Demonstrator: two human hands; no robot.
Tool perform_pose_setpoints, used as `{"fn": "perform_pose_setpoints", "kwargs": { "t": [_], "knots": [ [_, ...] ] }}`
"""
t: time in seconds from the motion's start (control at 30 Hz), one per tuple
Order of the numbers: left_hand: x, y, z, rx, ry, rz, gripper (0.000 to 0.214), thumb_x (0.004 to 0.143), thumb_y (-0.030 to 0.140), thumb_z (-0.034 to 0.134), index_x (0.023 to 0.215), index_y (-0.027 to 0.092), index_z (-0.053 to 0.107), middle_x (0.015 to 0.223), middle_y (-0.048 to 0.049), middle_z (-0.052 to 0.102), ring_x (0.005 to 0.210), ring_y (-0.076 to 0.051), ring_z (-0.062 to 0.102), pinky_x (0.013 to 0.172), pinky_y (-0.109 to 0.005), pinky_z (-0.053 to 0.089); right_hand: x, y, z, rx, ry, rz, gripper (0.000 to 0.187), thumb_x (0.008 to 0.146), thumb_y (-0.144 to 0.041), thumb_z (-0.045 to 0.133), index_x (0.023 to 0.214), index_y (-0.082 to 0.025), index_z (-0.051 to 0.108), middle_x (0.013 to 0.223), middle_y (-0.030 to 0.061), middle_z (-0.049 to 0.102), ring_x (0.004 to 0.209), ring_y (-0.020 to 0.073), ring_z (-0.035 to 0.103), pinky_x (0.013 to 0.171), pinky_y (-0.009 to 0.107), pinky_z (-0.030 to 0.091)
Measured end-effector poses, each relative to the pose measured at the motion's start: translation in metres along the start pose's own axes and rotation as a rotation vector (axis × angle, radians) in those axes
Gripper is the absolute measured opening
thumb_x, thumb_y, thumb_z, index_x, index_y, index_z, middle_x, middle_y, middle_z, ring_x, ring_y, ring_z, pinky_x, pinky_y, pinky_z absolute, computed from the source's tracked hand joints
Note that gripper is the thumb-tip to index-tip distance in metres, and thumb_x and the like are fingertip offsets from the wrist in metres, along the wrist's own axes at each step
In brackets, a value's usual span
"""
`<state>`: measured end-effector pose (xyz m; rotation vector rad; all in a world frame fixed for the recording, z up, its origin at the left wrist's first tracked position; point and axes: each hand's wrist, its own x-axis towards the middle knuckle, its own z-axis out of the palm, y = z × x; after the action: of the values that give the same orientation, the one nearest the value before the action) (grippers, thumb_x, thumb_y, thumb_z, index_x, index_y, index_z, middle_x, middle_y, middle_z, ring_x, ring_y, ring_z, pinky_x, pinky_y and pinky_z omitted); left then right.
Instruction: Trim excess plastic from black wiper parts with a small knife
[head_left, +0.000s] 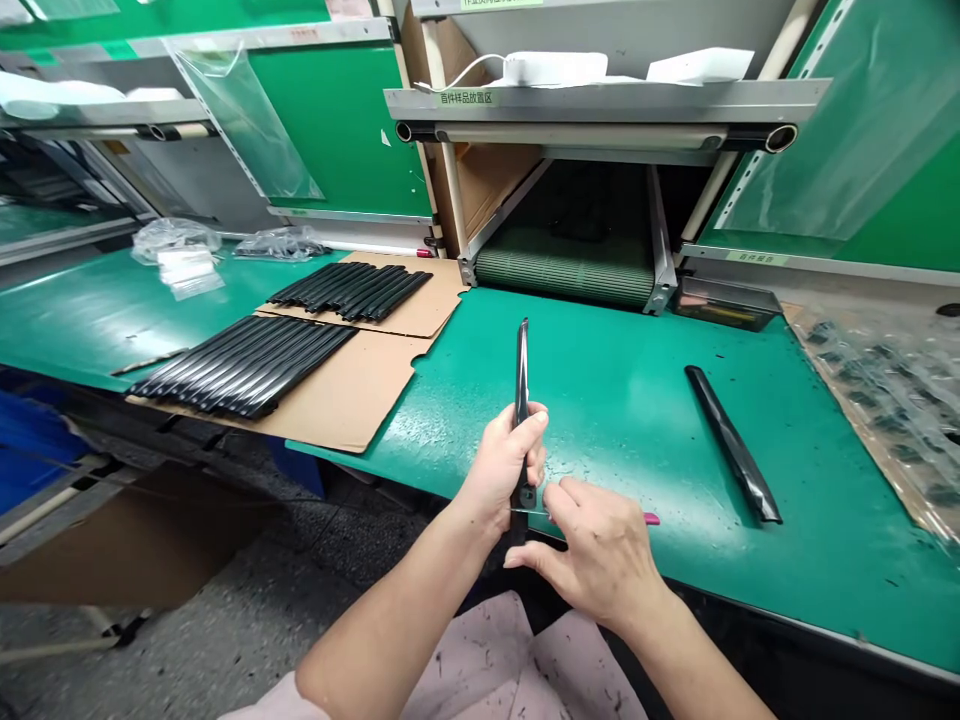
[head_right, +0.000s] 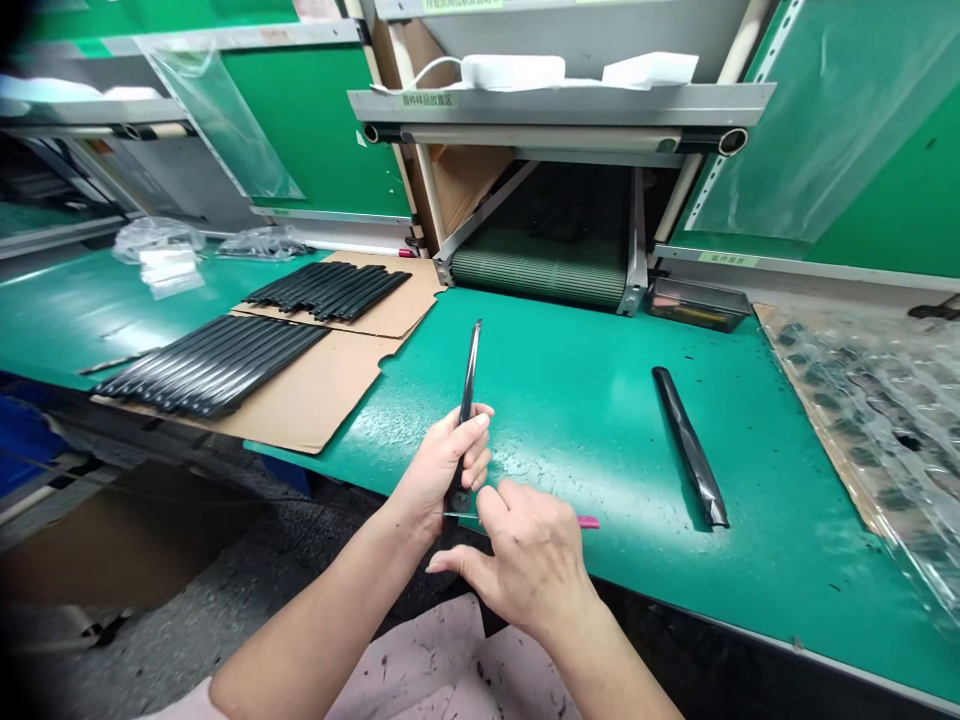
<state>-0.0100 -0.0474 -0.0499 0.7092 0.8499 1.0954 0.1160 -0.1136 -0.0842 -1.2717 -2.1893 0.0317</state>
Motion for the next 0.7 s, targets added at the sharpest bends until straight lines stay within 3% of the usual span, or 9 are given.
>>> {"fn": "perform_pose_setpoints", "kwargs": {
  "t": [0.33, 0.57, 0.7],
  "knots": [
    [-0.0016, 0.0028, 0.0046, -0.109, 0.069, -0.007, 0.036, 0.077, 0.031, 0.074, 0.101, 0.018, 0.05, 0.051, 0.0113, 0.036, 0.037, -0.004, 0.03, 0.035, -0.015, 0.026, -0.0101, -0.008, 0.0069, 0.025, 0.123, 0.056, 0.048, 0.095, -0.056, 0.051, 0.065, -0.019, 0.043, 0.059, -0.0008, 0.044, 0.055, 0.0133, 0.038, 0.058, 0.031, 0.018],
    [-0.0026, 0.0039, 0.0062, -0.1, 0.073, 0.001, 0.031, 0.081, 0.029, 0.071, 0.101, 0.017, 0.05, 0.051, 0.0108, 0.034, 0.037, -0.004, 0.029, 0.035, -0.015, 0.026, -0.0093, -0.009, 0.0061, 0.051, 0.118, 0.105, 0.052, 0.094, -0.062, 0.047, 0.066, -0.018, 0.044, 0.06, -0.0002, 0.046, 0.056, 0.0135, 0.041, 0.058, 0.031, 0.02],
    [-0.0028, 0.0032, 0.005, -0.097, 0.066, -0.005, 0.029, 0.082, 0.029, 0.071, 0.1, 0.017, 0.051, 0.052, 0.0103, 0.035, 0.037, -0.004, 0.029, 0.035, -0.016, 0.026, -0.009, -0.0085, 0.0059, 0.038, 0.117, 0.057, 0.057, 0.094, -0.065, 0.046, 0.062, -0.018, 0.044, 0.056, -0.0011, 0.044, 0.053, 0.0127, 0.039, 0.056, 0.031, 0.017]
  ]
}}
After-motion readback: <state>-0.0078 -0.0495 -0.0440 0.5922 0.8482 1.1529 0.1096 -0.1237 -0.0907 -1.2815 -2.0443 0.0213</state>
